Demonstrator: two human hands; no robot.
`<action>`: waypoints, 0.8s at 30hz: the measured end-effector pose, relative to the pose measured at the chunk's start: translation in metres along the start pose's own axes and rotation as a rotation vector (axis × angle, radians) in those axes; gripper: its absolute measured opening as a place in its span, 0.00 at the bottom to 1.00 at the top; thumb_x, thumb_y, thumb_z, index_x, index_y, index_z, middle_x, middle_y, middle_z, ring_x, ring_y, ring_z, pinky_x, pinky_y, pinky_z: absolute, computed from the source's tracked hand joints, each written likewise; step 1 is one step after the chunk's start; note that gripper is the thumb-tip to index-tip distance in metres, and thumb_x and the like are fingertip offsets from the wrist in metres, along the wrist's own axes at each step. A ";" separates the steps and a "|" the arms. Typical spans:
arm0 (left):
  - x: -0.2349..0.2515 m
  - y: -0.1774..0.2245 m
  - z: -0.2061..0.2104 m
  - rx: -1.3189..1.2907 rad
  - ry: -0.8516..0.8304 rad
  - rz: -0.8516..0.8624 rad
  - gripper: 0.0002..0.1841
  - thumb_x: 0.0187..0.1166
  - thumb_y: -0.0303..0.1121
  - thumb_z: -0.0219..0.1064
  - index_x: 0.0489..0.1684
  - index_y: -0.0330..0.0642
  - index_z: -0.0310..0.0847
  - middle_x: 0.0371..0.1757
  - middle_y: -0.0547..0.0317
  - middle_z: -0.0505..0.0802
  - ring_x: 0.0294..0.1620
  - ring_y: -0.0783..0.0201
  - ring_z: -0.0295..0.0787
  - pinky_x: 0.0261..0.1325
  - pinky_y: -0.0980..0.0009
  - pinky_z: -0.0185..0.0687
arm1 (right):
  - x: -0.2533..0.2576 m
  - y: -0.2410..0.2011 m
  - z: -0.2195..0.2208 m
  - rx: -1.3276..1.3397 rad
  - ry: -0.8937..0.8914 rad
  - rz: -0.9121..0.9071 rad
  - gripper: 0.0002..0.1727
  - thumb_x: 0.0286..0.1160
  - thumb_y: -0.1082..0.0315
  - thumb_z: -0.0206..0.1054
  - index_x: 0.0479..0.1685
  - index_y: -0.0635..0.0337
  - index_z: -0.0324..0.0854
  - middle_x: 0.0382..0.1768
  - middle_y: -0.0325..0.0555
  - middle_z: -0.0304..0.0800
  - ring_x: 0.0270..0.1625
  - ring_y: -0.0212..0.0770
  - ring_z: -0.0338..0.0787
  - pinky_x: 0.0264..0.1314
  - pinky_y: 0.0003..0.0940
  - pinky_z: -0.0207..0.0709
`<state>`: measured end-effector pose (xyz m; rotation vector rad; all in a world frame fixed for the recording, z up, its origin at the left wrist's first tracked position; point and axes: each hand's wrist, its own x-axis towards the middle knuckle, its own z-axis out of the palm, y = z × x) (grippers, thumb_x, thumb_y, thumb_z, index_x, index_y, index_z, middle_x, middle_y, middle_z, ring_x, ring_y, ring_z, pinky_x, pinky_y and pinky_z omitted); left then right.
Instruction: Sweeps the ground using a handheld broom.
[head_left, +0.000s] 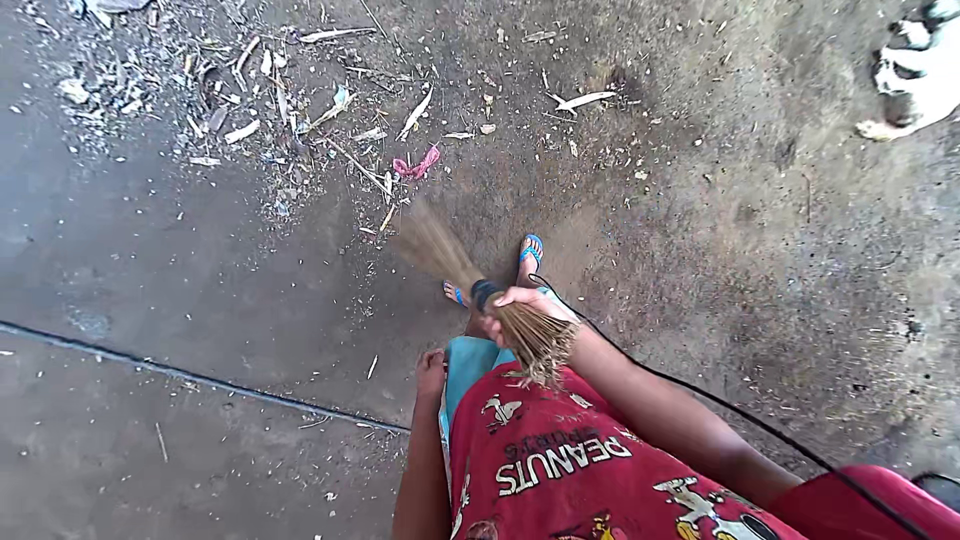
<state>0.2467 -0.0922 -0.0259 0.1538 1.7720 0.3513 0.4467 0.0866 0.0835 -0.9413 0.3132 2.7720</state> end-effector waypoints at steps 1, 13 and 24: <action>-0.002 0.005 -0.001 -0.002 0.006 0.020 0.20 0.94 0.37 0.47 0.71 0.31 0.75 0.55 0.41 0.91 0.46 0.55 0.89 0.49 0.55 0.84 | 0.025 0.010 -0.003 0.052 -0.118 0.021 0.20 0.85 0.58 0.44 0.37 0.60 0.79 0.30 0.45 0.89 0.31 0.36 0.90 0.38 0.28 0.87; 0.008 -0.017 -0.007 -0.154 0.040 -0.057 0.21 0.95 0.36 0.45 0.74 0.32 0.73 0.57 0.41 0.91 0.47 0.53 0.88 0.47 0.54 0.81 | -0.106 -0.150 -0.145 -0.162 0.251 -0.249 0.18 0.77 0.50 0.58 0.39 0.55 0.83 0.31 0.39 0.88 0.32 0.31 0.89 0.36 0.23 0.85; 0.011 -0.049 -0.008 -0.261 0.071 -0.192 0.22 0.96 0.40 0.45 0.74 0.31 0.72 0.60 0.37 0.90 0.51 0.49 0.89 0.50 0.51 0.81 | -0.045 -0.110 -0.045 -0.631 1.305 -0.674 0.23 0.75 0.57 0.69 0.61 0.62 0.74 0.40 0.50 0.87 0.37 0.43 0.89 0.41 0.45 0.86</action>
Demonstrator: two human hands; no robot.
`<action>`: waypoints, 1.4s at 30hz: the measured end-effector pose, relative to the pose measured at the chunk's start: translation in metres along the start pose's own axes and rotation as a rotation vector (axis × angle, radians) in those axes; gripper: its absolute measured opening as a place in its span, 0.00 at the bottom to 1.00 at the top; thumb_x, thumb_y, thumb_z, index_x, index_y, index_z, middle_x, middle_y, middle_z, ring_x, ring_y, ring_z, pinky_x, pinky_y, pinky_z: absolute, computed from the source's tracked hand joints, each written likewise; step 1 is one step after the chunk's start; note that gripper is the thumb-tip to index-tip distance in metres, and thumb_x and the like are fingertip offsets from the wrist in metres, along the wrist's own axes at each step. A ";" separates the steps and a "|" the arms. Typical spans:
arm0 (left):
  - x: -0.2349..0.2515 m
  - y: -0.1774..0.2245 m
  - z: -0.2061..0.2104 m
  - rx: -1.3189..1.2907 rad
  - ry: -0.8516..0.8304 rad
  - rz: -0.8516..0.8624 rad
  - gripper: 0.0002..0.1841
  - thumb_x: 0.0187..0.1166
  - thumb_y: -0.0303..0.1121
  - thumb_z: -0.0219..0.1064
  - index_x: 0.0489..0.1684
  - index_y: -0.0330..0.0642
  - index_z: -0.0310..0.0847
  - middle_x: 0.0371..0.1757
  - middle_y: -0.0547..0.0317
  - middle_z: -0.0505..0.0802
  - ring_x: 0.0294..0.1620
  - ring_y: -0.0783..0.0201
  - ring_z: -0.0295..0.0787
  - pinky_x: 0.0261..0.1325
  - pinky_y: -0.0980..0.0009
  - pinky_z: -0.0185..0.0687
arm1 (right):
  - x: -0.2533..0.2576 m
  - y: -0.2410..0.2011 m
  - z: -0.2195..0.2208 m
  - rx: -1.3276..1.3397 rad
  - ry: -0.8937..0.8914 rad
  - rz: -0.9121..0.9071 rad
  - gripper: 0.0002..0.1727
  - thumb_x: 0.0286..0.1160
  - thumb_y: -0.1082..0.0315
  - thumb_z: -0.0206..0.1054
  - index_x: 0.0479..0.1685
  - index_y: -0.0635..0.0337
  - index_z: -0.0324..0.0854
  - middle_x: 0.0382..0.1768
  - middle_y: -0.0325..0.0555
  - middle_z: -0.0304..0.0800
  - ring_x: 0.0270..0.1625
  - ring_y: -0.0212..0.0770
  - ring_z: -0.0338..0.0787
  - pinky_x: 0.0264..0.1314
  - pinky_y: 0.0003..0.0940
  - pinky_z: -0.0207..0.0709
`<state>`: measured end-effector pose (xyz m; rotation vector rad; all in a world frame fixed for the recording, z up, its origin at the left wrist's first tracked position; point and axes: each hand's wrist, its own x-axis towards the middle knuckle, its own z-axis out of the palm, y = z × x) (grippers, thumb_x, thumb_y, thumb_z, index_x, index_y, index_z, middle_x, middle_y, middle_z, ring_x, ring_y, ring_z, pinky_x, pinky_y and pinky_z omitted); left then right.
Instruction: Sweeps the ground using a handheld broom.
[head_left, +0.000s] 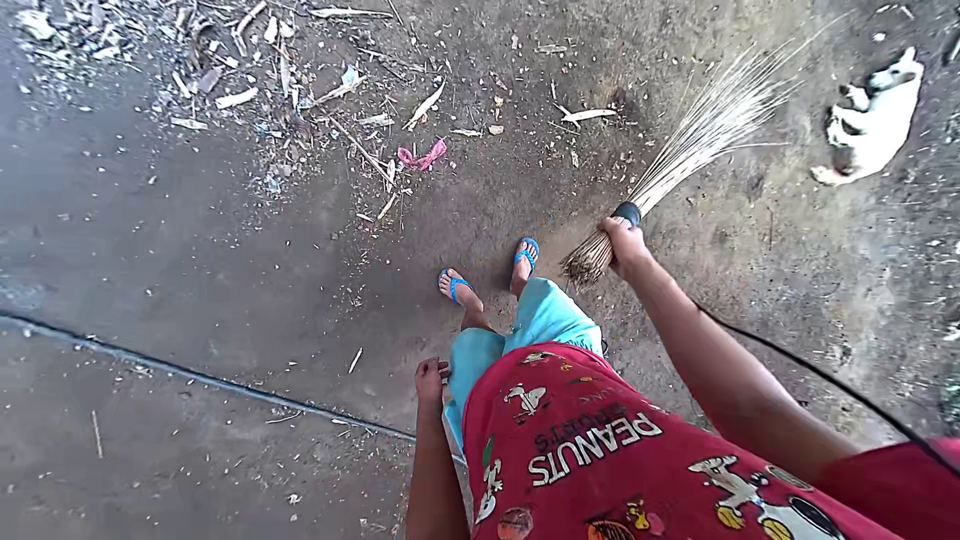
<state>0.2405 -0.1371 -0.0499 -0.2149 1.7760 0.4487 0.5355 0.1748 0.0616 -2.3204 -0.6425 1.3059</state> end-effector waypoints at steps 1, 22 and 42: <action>0.001 0.003 0.000 -0.007 0.004 0.006 0.22 0.96 0.40 0.45 0.75 0.32 0.71 0.60 0.38 0.90 0.51 0.49 0.89 0.49 0.51 0.81 | -0.015 0.004 0.009 0.002 -0.082 -0.013 0.20 0.76 0.55 0.69 0.57 0.60 0.76 0.36 0.46 0.87 0.35 0.40 0.89 0.39 0.42 0.86; -0.045 0.120 0.041 0.218 -0.007 0.019 0.20 0.94 0.35 0.45 0.72 0.30 0.73 0.56 0.38 0.90 0.46 0.54 0.89 0.47 0.57 0.82 | 0.137 -0.060 0.099 0.247 -1.178 0.430 0.18 0.83 0.54 0.48 0.40 0.52 0.81 0.32 0.38 0.89 0.31 0.31 0.88 0.33 0.25 0.84; -0.065 0.029 0.075 -0.135 0.244 -0.121 0.20 0.92 0.34 0.52 0.66 0.23 0.77 0.59 0.29 0.89 0.61 0.42 0.86 0.69 0.46 0.78 | -0.050 -0.078 0.144 -0.589 -1.108 0.217 0.17 0.76 0.71 0.67 0.61 0.66 0.74 0.38 0.47 0.89 0.35 0.38 0.91 0.42 0.35 0.89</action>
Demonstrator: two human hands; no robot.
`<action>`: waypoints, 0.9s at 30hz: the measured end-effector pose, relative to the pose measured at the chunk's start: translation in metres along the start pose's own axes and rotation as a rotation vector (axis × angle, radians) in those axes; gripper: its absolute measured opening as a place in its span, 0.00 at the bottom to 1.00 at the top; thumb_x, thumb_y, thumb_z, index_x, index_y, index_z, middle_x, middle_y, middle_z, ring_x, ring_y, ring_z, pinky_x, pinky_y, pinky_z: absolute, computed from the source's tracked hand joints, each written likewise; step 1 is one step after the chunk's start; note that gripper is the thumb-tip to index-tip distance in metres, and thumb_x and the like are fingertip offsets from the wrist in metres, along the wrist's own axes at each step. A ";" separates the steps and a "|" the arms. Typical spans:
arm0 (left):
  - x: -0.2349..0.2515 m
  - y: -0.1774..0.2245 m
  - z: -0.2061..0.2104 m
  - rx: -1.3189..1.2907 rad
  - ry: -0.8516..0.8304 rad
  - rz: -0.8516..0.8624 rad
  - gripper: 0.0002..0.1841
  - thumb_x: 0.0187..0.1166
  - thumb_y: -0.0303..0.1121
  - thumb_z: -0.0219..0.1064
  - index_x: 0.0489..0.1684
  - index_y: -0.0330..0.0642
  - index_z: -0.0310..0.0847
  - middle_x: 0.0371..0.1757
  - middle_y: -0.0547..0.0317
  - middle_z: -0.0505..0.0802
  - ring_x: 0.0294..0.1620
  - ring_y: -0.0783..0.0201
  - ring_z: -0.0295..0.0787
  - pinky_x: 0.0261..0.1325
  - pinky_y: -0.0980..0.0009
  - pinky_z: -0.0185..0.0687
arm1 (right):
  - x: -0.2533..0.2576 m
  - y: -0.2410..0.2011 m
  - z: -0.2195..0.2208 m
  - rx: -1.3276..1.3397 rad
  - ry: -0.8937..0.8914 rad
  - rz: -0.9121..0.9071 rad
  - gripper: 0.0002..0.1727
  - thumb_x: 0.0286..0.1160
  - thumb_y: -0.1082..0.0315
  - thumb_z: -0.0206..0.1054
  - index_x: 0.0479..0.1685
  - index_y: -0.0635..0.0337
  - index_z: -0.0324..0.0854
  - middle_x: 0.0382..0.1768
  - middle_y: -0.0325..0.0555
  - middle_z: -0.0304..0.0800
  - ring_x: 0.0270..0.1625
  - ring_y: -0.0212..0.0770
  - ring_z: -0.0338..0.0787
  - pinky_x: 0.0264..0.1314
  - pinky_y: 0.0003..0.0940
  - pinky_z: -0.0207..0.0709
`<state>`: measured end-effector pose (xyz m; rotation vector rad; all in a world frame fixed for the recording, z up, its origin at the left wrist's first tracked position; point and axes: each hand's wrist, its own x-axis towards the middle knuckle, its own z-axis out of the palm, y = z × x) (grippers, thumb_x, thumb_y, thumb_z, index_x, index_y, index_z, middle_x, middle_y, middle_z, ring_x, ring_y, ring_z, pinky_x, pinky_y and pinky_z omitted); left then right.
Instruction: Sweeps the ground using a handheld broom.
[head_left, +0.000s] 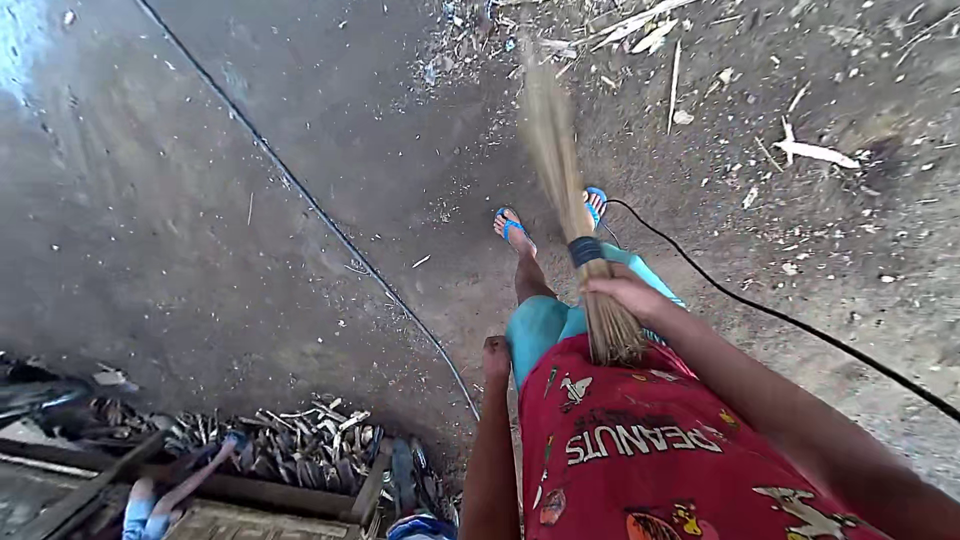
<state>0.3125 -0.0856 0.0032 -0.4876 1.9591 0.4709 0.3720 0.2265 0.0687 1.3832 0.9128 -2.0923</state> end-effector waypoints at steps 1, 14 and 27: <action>-0.001 -0.011 -0.010 -0.027 -0.015 -0.040 0.20 0.92 0.34 0.51 0.67 0.24 0.76 0.59 0.30 0.88 0.60 0.44 0.85 0.66 0.47 0.78 | 0.011 0.007 0.022 -0.022 -0.104 0.056 0.17 0.76 0.71 0.67 0.61 0.66 0.74 0.38 0.47 0.88 0.35 0.38 0.90 0.42 0.35 0.88; -0.006 -0.050 -0.089 -0.132 -0.074 -0.142 0.19 0.95 0.34 0.47 0.71 0.31 0.74 0.53 0.40 0.91 0.44 0.57 0.88 0.44 0.59 0.82 | 0.190 0.066 0.165 0.044 -0.632 0.338 0.10 0.85 0.62 0.51 0.45 0.56 0.75 0.27 0.39 0.83 0.26 0.33 0.85 0.32 0.29 0.83; 0.060 0.006 -0.104 -0.159 -0.161 0.087 0.20 0.95 0.34 0.44 0.73 0.31 0.73 0.55 0.44 0.91 0.47 0.57 0.89 0.45 0.60 0.83 | 0.050 -0.028 -0.042 0.398 0.104 -0.260 0.15 0.82 0.60 0.42 0.46 0.50 0.75 0.34 0.36 0.88 0.32 0.29 0.89 0.32 0.21 0.83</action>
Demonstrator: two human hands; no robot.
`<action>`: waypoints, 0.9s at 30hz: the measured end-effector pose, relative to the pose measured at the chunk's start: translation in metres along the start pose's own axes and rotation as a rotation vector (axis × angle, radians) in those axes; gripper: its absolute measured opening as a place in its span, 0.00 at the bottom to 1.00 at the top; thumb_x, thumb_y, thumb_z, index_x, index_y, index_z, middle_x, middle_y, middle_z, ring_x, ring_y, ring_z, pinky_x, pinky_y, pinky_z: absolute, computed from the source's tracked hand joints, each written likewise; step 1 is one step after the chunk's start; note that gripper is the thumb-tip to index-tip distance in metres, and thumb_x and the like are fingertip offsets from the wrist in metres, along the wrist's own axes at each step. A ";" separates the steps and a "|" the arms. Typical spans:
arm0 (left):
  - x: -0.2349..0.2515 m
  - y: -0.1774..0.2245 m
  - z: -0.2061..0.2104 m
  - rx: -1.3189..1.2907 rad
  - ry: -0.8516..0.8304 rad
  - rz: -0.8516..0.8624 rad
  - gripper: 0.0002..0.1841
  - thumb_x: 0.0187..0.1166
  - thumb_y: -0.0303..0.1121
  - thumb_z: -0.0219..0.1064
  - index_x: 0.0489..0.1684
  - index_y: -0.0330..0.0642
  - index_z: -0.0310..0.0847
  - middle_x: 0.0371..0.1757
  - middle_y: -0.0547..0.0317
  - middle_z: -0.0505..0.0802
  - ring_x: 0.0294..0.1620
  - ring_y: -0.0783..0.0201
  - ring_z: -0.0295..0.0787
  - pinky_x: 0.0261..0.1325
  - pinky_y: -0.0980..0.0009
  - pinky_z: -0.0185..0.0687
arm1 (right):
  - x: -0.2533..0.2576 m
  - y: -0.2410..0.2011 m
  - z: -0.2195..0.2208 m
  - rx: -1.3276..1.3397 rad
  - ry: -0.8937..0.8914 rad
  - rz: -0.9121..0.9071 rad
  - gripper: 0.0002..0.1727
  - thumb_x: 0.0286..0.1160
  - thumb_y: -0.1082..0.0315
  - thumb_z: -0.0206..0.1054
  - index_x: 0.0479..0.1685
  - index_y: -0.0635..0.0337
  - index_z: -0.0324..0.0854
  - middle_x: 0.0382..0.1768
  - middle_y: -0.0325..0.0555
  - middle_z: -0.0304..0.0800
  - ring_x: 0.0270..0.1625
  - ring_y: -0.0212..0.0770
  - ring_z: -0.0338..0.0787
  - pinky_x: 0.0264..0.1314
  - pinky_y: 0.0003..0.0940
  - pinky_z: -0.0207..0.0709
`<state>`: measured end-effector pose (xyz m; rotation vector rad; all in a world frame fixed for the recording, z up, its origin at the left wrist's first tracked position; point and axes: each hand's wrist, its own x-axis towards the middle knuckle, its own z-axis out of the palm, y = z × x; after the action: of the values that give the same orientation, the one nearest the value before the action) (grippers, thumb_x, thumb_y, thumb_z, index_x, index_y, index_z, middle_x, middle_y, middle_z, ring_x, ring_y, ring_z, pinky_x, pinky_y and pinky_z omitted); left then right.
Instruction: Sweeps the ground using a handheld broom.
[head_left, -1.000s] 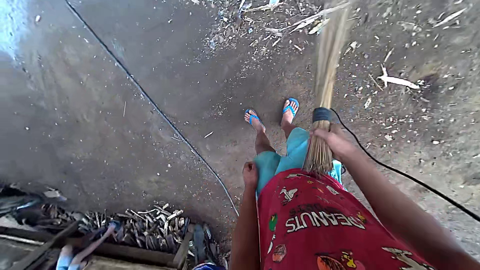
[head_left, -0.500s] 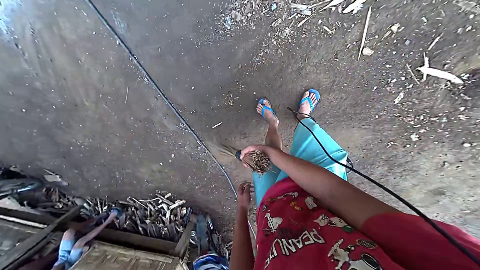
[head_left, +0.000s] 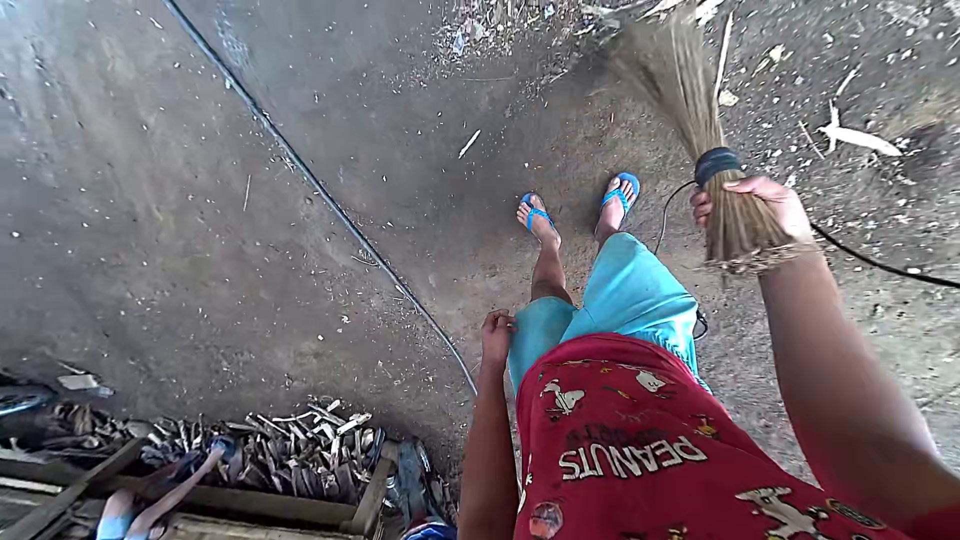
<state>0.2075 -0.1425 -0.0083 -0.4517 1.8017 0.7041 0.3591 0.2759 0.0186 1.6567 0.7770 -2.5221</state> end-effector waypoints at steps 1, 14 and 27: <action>0.001 -0.002 0.003 -0.012 -0.004 0.001 0.20 0.95 0.34 0.44 0.73 0.31 0.73 0.55 0.44 0.91 0.46 0.58 0.89 0.44 0.61 0.82 | -0.003 0.003 0.019 -0.093 0.151 -0.030 0.11 0.81 0.62 0.47 0.45 0.50 0.76 0.33 0.36 0.89 0.31 0.30 0.89 0.32 0.26 0.85; -0.011 -0.017 -0.021 -0.030 0.053 -0.087 0.20 0.96 0.35 0.44 0.72 0.31 0.73 0.55 0.42 0.91 0.46 0.55 0.88 0.45 0.57 0.80 | 0.005 0.110 0.189 -0.194 -0.500 0.459 0.07 0.85 0.68 0.54 0.46 0.59 0.77 0.33 0.42 0.89 0.32 0.35 0.90 0.38 0.30 0.87; 0.016 0.028 -0.042 0.093 0.019 -0.083 0.21 0.96 0.36 0.44 0.74 0.31 0.73 0.58 0.39 0.90 0.49 0.53 0.88 0.47 0.55 0.81 | 0.039 0.058 0.050 0.083 -0.027 0.120 0.13 0.83 0.59 0.50 0.46 0.52 0.80 0.32 0.40 0.90 0.28 0.33 0.89 0.29 0.27 0.83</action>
<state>0.1549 -0.1483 -0.0066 -0.4691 1.8142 0.5578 0.3165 0.2137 -0.0222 1.6362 0.5608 -2.5203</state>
